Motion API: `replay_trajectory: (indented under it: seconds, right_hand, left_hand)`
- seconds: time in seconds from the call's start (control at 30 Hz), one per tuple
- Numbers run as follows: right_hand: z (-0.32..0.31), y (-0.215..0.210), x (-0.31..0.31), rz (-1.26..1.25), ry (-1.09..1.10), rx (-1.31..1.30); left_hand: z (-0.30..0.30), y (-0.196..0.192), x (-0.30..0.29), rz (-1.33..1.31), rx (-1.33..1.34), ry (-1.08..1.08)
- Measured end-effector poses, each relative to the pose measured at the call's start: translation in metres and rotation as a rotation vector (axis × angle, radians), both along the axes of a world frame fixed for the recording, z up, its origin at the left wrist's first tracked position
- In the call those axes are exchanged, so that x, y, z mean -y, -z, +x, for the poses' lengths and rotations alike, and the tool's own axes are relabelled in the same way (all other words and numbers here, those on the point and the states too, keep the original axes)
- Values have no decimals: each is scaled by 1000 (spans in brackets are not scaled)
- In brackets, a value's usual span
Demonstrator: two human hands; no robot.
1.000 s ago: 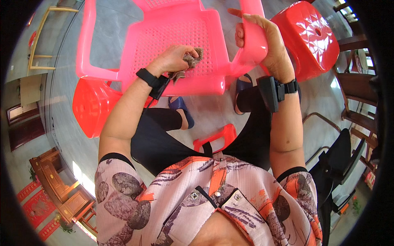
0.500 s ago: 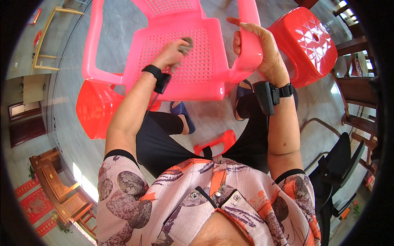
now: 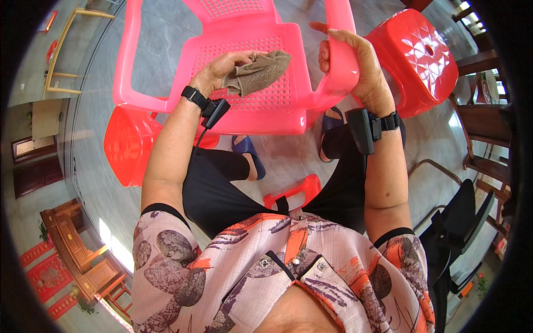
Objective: The person wipes a pink plastic chair with a cloth, cleaning the seat, backrest, and armrests. The chair is held steady with one hand while the other hand scrubs the surfaces.
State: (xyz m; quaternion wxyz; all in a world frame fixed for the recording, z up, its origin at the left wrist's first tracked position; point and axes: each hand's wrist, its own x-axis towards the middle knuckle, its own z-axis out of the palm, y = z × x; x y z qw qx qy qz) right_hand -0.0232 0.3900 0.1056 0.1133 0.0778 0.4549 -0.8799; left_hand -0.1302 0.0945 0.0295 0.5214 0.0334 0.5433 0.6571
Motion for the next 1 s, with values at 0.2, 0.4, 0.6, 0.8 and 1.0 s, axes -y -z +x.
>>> replay_trajectory:
  seconds: [0.2, 0.4, 0.6, 0.8, 1.0]
  right_hand:
    - [1, -1, 0, 20, 0, -17]
    - [-2, 8, -6, -50, -36, -53]
    - [-1, 2, -3, -51, -21, 4]
    - [3, 3, 1, -12, 38, 7]
    - [0, 5, -5, -71, -25, 6]
  left_hand:
    - [6, 25, 0, -849, -1078, 9]
    - [34, 43, -7, -752, -1578, 186]
    - [0, 66, 15, -710, -1400, 101]
    - [-56, 52, 128, -1603, -1254, -90]
    - [-2, 69, 41, -998, -1505, 67]
